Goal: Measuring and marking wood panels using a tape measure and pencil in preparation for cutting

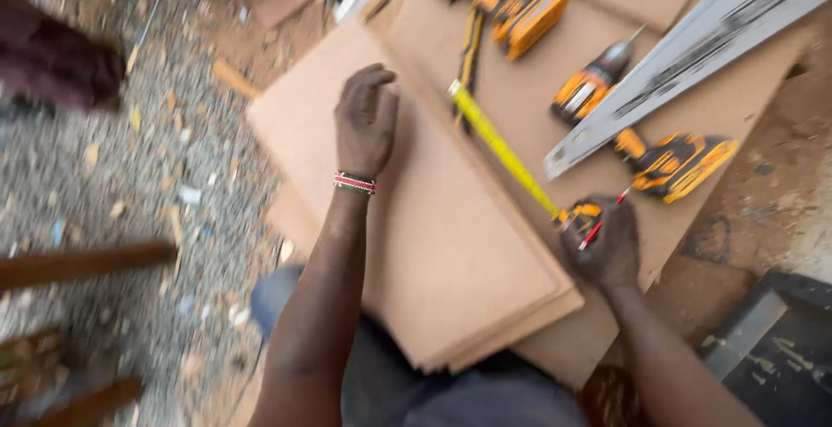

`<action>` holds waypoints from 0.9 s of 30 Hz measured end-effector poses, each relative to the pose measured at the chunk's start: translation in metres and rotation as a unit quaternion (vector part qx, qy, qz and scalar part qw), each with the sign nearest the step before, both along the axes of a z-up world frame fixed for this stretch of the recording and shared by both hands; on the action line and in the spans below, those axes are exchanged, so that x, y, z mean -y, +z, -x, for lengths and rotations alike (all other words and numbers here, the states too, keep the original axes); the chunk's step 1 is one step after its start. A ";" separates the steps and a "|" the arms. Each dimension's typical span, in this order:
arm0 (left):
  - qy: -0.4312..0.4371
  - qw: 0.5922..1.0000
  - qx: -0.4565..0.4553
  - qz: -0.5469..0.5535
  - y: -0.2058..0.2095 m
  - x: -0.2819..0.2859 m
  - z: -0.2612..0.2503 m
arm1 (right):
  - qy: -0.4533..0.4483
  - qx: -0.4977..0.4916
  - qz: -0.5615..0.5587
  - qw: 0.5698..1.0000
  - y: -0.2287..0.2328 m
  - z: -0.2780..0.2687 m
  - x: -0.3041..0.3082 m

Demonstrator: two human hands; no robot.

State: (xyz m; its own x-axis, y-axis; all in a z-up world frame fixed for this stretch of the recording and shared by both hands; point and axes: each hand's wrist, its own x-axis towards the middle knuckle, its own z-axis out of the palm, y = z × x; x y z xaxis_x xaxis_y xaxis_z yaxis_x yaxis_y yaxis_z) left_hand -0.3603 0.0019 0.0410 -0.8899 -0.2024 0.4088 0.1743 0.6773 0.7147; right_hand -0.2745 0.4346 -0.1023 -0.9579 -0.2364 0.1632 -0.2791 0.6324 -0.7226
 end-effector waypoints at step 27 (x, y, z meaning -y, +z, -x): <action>0.111 0.907 0.405 0.023 -0.012 -0.066 -0.338 | 0.082 -0.030 0.173 0.981 0.035 -0.031 -0.047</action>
